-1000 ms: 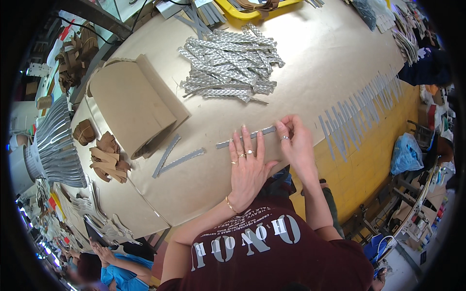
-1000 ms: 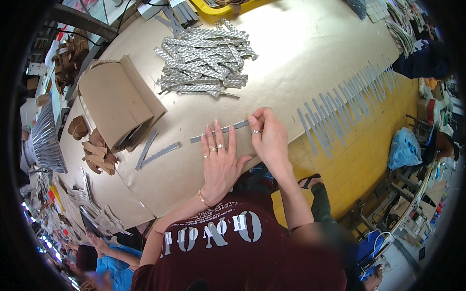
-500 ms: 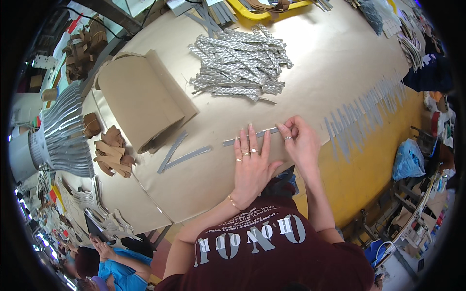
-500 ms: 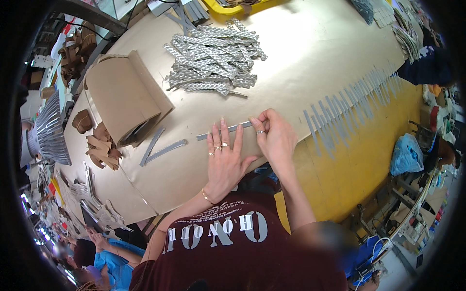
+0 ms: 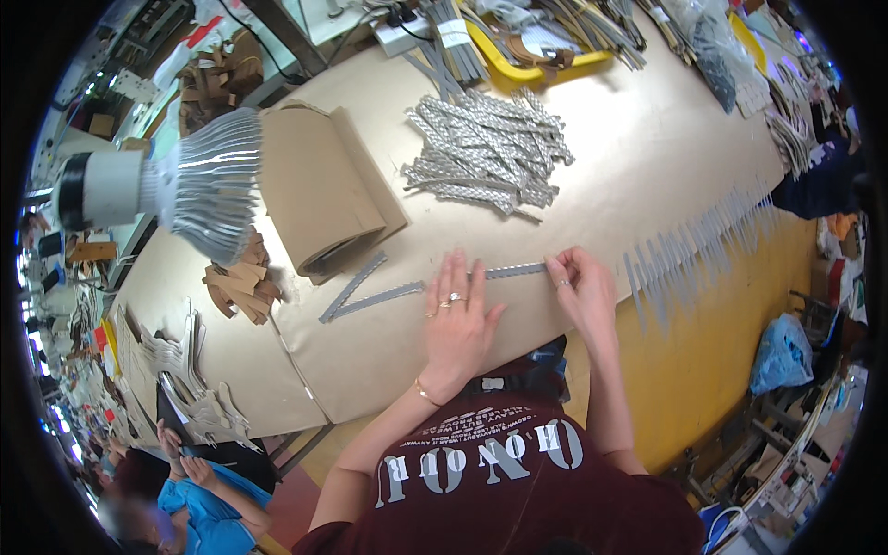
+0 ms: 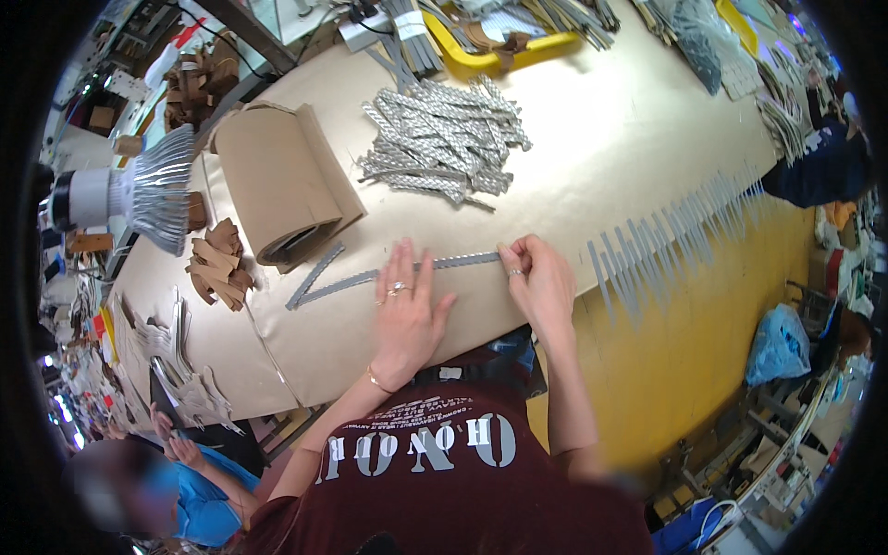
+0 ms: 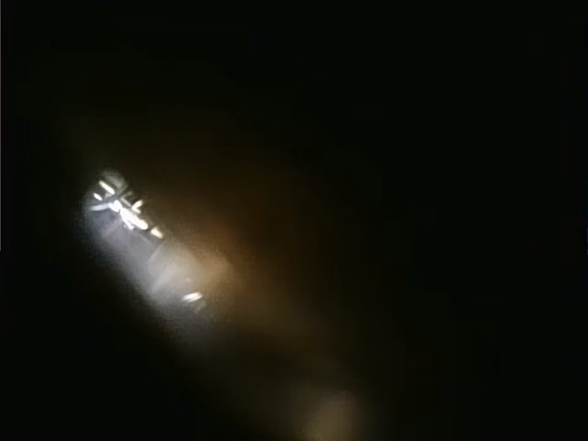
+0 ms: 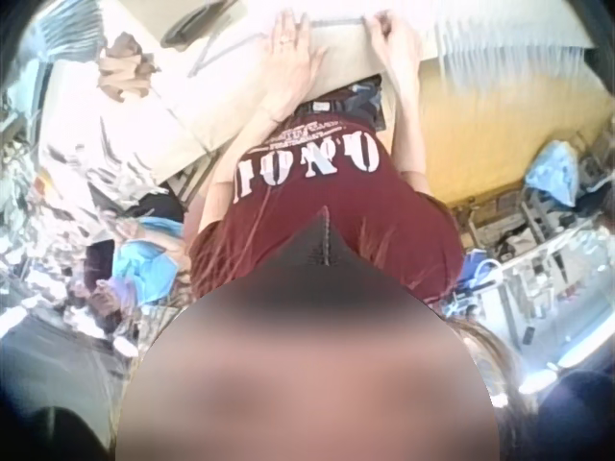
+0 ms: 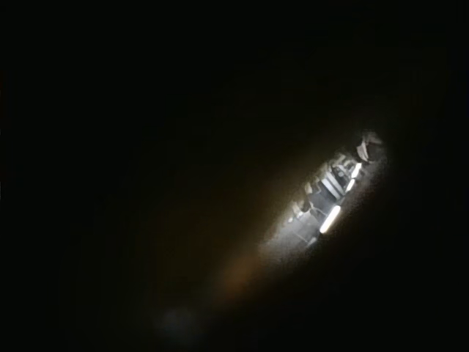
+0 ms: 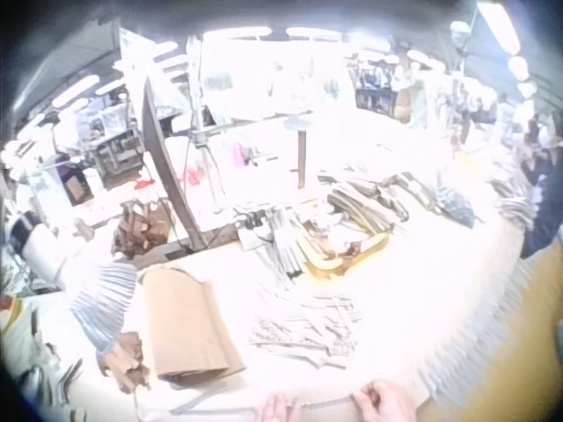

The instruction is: The person repeatedly wraps a thin silver strip around short braided cords on a worktable. They pick up each cord, align it, wrap the strip tightly, and place the finished piece aside. The process is repeated for multiple cords throughout the clip.

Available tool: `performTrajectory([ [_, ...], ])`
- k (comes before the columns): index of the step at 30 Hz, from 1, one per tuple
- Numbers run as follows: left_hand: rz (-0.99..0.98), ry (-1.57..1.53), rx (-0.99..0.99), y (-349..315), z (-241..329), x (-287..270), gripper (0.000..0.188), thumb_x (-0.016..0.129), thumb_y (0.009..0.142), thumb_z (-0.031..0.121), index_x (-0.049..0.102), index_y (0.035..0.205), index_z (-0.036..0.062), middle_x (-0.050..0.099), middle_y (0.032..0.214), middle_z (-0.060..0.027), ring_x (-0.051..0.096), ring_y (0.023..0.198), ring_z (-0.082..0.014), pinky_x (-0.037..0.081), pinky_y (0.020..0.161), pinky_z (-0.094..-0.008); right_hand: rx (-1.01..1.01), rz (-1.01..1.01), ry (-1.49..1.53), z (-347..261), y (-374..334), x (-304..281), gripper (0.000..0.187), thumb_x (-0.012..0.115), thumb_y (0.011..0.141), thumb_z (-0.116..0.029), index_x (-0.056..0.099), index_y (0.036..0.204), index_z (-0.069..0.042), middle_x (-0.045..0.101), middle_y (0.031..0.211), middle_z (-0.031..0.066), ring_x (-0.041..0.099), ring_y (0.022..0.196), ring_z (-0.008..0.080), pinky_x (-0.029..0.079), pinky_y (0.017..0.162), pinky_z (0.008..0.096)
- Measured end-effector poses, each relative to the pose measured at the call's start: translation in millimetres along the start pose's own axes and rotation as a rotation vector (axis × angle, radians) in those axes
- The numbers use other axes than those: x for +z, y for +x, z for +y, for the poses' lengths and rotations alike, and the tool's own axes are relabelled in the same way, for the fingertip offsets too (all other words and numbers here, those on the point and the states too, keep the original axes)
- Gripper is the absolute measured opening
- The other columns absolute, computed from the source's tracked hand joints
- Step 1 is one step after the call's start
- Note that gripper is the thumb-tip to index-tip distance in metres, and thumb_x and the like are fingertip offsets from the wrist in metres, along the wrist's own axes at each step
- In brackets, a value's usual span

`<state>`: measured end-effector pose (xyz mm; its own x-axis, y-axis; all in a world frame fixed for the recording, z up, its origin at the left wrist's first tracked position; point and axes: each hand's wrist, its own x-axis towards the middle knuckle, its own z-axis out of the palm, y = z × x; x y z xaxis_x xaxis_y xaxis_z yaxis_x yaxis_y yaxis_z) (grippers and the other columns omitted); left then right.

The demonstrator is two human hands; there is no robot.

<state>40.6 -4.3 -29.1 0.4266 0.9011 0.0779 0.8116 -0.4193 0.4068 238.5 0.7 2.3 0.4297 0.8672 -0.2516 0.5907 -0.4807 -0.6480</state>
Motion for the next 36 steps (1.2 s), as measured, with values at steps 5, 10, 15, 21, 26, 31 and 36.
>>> performTrajectory([
  [5,0.128,-0.085,0.105,18,-4,10,0.023,0.067,0.091,0.018,0.067,0.111,0.0078,0.057,0.138,-0.0148,0.051,0.132,-0.0308,0.034,0.108,-0.0450,-0.055,-0.007,0.149,-6,5,-6,0.019,0.069,0.092,-0.021,0.065,0.092,-0.003,0.057,0.069,0.0088,0.059,0.066,0.0257,0.045,0.063,0.0379],
  [10,0.158,-0.139,-0.010,-10,-25,-15,0.013,0.070,0.088,0.013,0.067,0.100,0.0101,0.067,0.117,-0.0042,0.061,0.113,-0.0222,0.034,0.097,-0.0416,-0.498,0.244,-0.034,-36,29,12,0.019,0.070,0.090,-0.018,0.066,0.104,-0.006,0.059,0.099,0.0112,0.059,0.090,0.0275,0.044,0.075,0.0393],
  [15,0.360,0.102,-0.339,-41,-70,-57,0.028,0.070,0.088,0.015,0.065,0.116,0.0114,0.064,0.123,-0.0075,0.058,0.118,-0.0243,0.029,0.104,-0.0436,-0.648,0.294,-0.235,-63,66,41,0.019,0.071,0.088,-0.017,0.066,0.104,-0.008,0.057,0.114,0.0076,0.054,0.104,0.0272,0.038,0.087,0.0420],
  [21,0.509,0.144,-0.343,-46,-64,-68,0.041,0.071,0.087,0.019,0.062,0.126,0.0096,0.058,0.134,-0.0143,0.053,0.125,-0.0287,0.030,0.106,-0.0441,-0.624,0.193,-0.217,-72,60,24,0.016,0.069,0.091,-0.020,0.066,0.092,-0.003,0.062,0.104,0.0097,0.058,0.099,0.0260,0.041,0.086,0.0410],
  [26,0.321,-0.031,0.047,-32,-21,-41,0.057,0.073,0.083,0.019,0.054,0.135,0.0032,0.047,0.148,-0.0190,0.045,0.136,-0.0356,0.029,0.111,-0.0489,-0.189,-0.320,0.138,-42,31,-21,0.023,0.067,0.093,-0.021,0.065,0.094,0.002,0.064,0.069,0.0146,0.061,0.065,0.0334,0.048,0.065,0.0435],
  [31,-0.163,-0.166,0.132,-13,4,-2,0.079,0.069,0.088,0.034,0.036,0.151,0.0007,0.028,0.160,-0.0218,0.026,0.148,-0.0378,0.018,0.120,-0.0531,-0.162,-0.172,-0.126,-11,11,-27,0.026,0.066,0.094,-0.026,0.067,0.094,0.001,0.066,0.075,0.0165,0.064,0.072,0.0354,0.049,0.068,0.0455],
  [36,-0.180,-0.082,0.134,-11,1,15,0.081,0.062,0.092,0.044,0.030,0.153,0.0009,0.022,0.162,-0.0212,0.020,0.150,-0.0383,0.014,0.121,-0.0541,0.001,0.135,-0.154,10,-12,-53,0.028,0.066,0.094,-0.028,0.068,0.089,0.000,0.067,0.083,0.0176,0.065,0.082,0.0363,0.049,0.073,0.0453],
])
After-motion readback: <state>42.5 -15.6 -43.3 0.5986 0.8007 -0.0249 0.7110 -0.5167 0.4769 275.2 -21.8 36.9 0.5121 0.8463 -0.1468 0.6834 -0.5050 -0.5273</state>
